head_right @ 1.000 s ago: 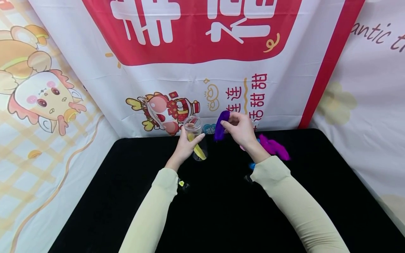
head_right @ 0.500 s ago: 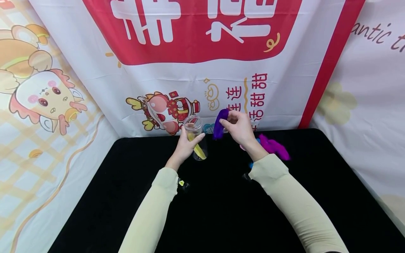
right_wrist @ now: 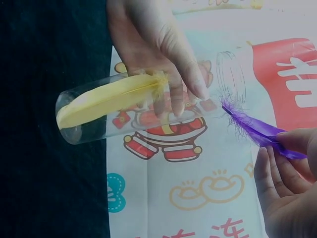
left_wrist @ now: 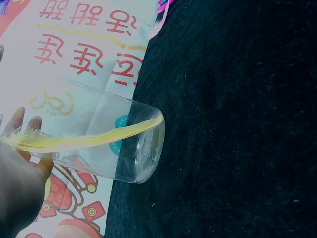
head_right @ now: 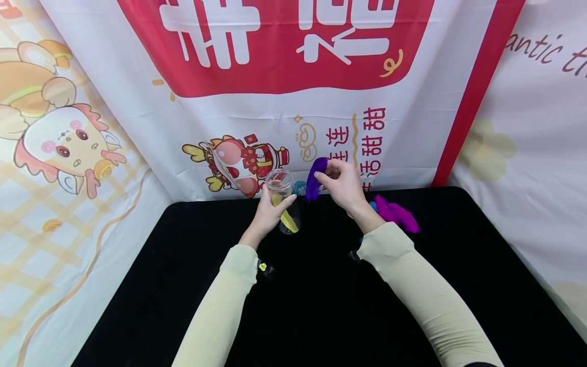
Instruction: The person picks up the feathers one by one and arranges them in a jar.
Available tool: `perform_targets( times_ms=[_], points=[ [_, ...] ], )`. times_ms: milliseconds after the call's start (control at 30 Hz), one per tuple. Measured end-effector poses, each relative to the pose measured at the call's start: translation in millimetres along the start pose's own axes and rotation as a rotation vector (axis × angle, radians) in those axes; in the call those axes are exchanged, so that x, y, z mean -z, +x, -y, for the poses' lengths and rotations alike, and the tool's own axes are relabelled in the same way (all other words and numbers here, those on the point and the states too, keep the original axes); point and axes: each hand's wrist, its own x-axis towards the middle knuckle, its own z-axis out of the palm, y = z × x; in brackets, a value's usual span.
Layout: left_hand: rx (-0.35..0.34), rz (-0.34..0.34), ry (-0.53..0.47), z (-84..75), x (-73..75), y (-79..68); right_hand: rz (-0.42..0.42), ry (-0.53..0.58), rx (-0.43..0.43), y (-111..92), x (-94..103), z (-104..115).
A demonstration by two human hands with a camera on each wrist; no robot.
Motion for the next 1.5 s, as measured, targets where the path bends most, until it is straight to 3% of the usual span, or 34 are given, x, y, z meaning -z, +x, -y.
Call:
perform_targets(
  times_ms=[267, 467, 1267, 1500],
  points=[
    [-0.041, -0.02, 0.056, 2.4, -1.7, 0.1, -0.001, 0.036, 0.031, 2.1, -0.5, -5.5],
    [-0.013, -0.023, 0.063, 1.0, -0.9, -0.7, 0.009, 0.039, 0.0, 3.0, -0.8, -3.6],
    [-0.027, -0.016, 0.031, 2.3, -1.4, 0.8, 0.021, 0.057, 0.017, 7.0, -3.3, 6.3],
    [-0.002, -0.021, 0.044, 1.4, -1.1, 0.3, 0.023, 0.054, 0.023, 8.5, -5.0, 10.9]
  ],
)
